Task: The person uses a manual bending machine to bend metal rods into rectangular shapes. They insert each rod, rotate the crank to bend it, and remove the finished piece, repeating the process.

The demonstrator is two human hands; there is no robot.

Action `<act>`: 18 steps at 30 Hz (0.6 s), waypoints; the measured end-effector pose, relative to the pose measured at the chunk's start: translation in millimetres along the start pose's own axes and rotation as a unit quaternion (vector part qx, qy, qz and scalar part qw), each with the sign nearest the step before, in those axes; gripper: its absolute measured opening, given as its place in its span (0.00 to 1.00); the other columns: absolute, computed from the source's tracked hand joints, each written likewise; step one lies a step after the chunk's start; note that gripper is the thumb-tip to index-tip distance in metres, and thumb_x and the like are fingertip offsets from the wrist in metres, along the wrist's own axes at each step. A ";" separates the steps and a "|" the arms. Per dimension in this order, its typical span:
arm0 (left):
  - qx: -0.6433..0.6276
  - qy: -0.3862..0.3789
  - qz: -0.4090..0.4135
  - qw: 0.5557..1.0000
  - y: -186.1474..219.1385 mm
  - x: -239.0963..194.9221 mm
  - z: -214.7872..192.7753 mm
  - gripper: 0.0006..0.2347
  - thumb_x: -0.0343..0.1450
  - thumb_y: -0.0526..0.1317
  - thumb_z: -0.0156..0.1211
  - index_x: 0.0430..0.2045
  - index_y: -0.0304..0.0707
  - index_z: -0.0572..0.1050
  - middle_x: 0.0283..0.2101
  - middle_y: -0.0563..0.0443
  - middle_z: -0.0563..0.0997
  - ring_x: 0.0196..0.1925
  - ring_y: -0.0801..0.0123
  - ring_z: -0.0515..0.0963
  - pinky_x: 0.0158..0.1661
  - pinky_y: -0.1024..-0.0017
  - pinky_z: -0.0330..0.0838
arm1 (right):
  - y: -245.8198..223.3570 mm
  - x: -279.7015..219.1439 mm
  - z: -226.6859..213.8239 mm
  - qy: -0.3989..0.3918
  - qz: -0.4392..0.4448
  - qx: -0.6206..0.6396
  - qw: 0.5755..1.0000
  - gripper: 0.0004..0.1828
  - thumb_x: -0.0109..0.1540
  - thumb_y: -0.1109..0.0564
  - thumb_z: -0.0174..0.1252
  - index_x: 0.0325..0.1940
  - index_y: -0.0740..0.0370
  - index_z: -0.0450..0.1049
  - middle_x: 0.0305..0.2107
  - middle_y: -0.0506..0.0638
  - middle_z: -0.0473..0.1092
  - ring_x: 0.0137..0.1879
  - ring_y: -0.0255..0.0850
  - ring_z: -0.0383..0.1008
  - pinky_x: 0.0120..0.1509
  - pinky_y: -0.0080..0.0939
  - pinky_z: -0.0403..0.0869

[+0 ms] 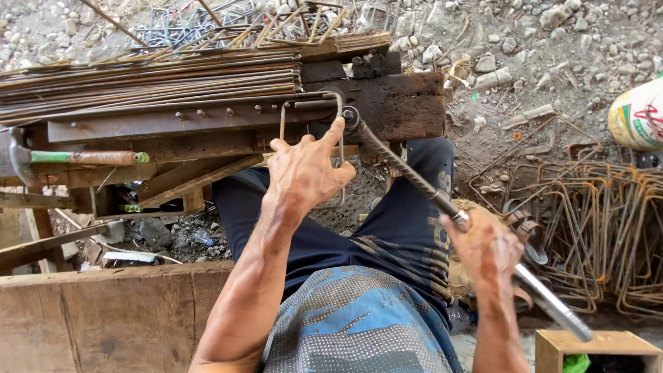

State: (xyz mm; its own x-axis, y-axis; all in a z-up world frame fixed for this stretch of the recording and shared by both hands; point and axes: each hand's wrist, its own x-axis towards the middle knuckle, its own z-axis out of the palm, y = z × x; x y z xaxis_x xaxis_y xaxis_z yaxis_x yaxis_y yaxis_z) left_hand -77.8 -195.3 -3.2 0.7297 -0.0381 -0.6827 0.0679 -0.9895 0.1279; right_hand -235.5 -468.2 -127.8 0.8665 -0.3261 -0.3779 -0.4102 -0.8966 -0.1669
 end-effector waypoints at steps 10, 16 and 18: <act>-0.112 0.113 0.062 0.985 -26.7 -17.9 19.1 0.32 0.69 0.54 0.54 0.71 0.53 0.57 0.63 0.36 0.67 0.59 0.31 0.68 0.48 0.34 0.73 | -10.5 -1.8 -13.8 0.014 0.032 0.063 0.997 0.25 0.61 0.31 0.60 0.28 0.53 0.73 0.19 0.55 0.72 0.35 0.55 0.79 0.41 0.51 0.70; -0.565 0.114 0.103 0.810 -83.6 -9.1 93.9 0.34 0.71 0.40 0.50 0.71 0.28 0.40 0.68 0.15 0.50 0.37 0.57 0.82 0.38 0.62 0.85 | 0.9 25.6 -21.5 0.010 0.035 0.029 0.999 0.22 0.59 0.33 0.61 0.28 0.51 0.76 0.21 0.53 0.75 0.38 0.54 0.80 0.46 0.49 0.73; -0.801 -0.060 0.102 0.586 -89.7 -4.1 118.3 0.12 0.74 0.33 0.48 0.49 0.26 0.70 0.27 0.30 0.81 0.24 0.50 0.84 0.23 0.65 0.82 | 3.7 31.3 -21.4 -0.007 0.036 0.005 0.999 0.23 0.56 0.30 0.60 0.30 0.49 0.77 0.23 0.53 0.76 0.41 0.55 0.80 0.47 0.49 0.74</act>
State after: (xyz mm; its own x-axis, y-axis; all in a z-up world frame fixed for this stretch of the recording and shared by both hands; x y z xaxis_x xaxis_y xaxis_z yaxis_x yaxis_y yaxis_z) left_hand -167.3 -122.9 -96.9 0.7874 -0.2384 -0.5685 0.6098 0.4360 0.6618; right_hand -203.8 -488.2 -120.8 0.8306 -0.3858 -0.4016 -0.4743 -0.8680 -0.1470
